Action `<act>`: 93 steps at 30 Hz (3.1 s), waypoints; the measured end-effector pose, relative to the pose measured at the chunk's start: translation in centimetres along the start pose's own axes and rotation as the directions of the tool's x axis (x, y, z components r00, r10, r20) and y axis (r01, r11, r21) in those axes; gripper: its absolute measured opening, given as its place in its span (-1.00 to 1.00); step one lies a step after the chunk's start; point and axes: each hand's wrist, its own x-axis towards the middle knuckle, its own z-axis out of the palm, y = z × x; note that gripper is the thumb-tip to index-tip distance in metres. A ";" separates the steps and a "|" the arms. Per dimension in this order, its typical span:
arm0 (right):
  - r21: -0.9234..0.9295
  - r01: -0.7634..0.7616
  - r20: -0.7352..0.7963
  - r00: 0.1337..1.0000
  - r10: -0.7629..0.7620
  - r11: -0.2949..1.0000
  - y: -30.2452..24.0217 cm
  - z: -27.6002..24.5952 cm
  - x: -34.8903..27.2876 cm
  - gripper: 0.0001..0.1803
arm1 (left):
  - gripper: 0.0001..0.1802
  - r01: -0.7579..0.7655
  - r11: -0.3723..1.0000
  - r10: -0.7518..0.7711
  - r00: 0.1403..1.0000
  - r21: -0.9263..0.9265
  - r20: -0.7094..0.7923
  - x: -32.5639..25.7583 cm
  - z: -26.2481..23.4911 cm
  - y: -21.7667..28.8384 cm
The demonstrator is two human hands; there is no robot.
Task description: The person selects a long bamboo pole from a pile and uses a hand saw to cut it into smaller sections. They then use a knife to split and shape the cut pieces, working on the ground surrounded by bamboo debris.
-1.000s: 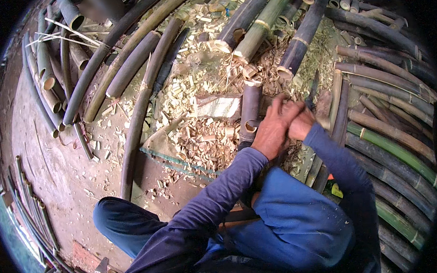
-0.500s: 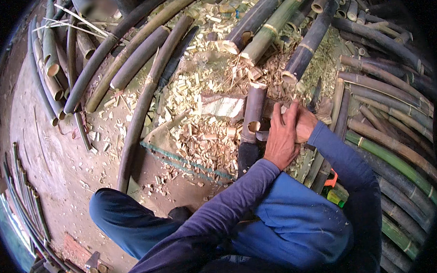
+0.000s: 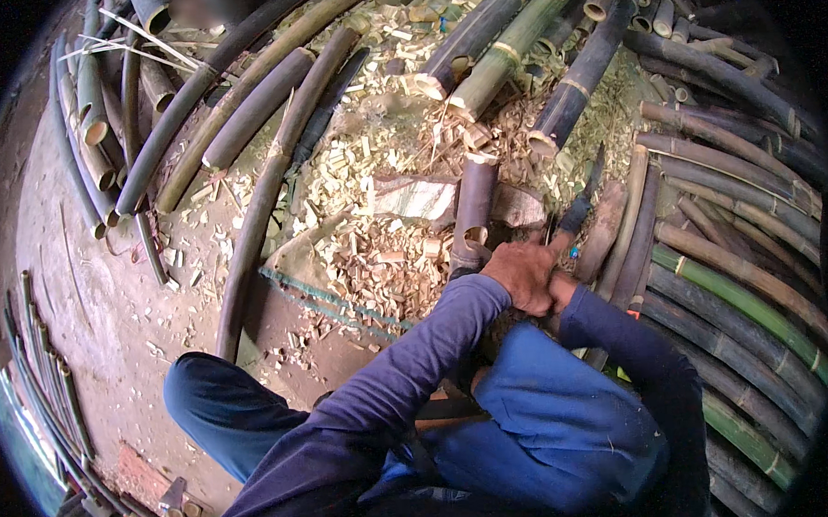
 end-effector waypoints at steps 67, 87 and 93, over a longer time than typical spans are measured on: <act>0.778 -0.066 0.217 0.962 0.168 -0.625 -13.0 7.8 3.5 -0.66 | -0.71 0.203 0.751 -0.211 0.976 0.629 -0.063 -12.1 -11.7 -0.8; 0.780 -0.418 0.259 0.893 0.368 0.465 -10.6 4.8 2.1 -0.68 | -0.46 0.537 0.715 -0.688 0.656 -0.448 -0.311 -15.3 10.7 -1.2; 0.949 -0.290 0.256 0.937 0.238 0.124 -12.6 7.0 5.0 -0.70 | -0.55 0.663 0.616 -0.787 0.500 -0.425 -0.361 -17.4 5.1 -3.9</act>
